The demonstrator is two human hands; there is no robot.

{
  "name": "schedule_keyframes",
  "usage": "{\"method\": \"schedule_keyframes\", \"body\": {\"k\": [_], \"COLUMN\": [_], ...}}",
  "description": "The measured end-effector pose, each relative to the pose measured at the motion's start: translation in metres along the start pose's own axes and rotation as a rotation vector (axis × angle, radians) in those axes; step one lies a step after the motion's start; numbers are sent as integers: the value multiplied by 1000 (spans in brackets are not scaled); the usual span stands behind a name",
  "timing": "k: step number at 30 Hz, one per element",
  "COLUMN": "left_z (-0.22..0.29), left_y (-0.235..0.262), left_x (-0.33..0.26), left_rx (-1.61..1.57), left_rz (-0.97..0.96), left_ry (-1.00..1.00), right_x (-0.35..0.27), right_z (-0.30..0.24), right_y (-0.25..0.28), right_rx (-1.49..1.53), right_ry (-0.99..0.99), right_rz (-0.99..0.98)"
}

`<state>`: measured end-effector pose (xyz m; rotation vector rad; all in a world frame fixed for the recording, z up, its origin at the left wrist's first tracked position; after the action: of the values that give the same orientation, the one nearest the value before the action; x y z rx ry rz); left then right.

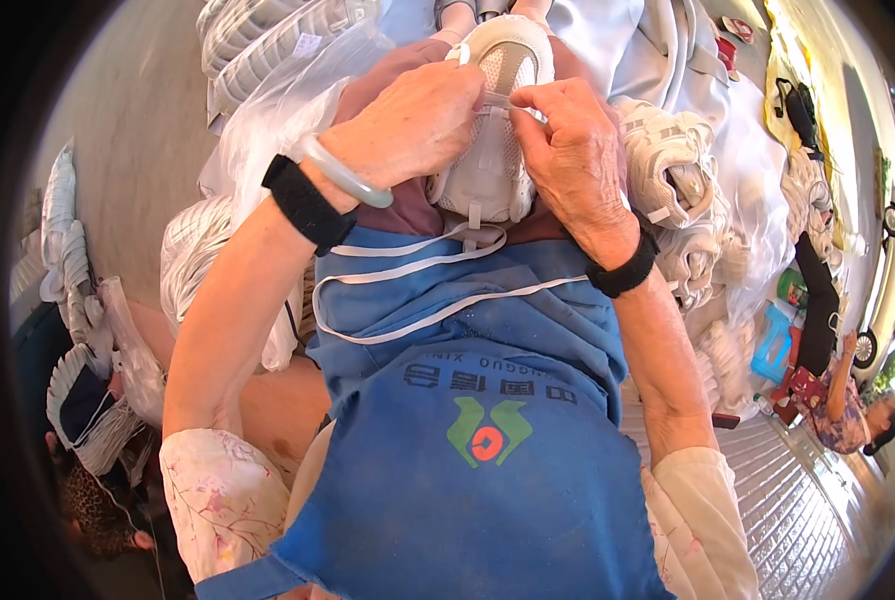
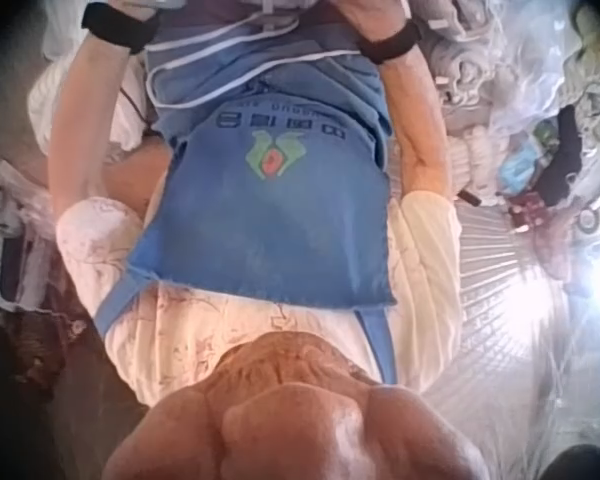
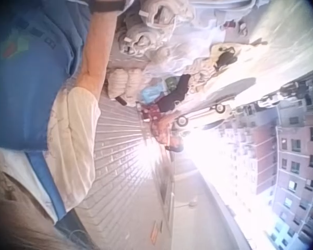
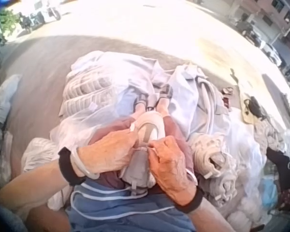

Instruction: Lace and package white sneakers in a shoe manufacturing setting.

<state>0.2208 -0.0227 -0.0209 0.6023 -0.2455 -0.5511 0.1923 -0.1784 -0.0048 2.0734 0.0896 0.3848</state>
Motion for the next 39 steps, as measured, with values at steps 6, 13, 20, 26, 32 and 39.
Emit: {"method": "schedule_keyframes", "body": {"k": [6, 13, 20, 26, 32, 39], "left_z": [12, 17, 31, 83, 89, 87], "left_y": [19, 23, 37, 25, 6, 1], "left_x": [-20, -37, -69, -99, -114, -123], "left_rx": [-108, -507, -438, -584, -610, -615], "left_rz": [-2, 178, 376, 121, -7, -87], "left_ry": [147, 366, 191, 24, 96, 160], "right_x": [5, 12, -32, -43, -48, -48], "right_z": [-21, -19, -97, -53, -52, -51], "right_y": [-6, -14, 20, -3, -11, -8], "right_rx": [-25, 147, 914, 1378, 1749, 1734], "right_ry": [175, 220, 188, -498, -575, -557], "right_rz": [-32, 40, -711, -847, -893, -835]}}
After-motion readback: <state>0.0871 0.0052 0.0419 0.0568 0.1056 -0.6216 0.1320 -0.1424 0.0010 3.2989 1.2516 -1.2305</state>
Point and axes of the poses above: each hand's wrist, its own x-axis towards the middle knuckle, its own y-axis out of the back of the hand, z = x × y, the point moved 4 cm from there along x, towards the middle knuckle, and after that the axes turned 15 degrees about -x, right-handed, at the moved point
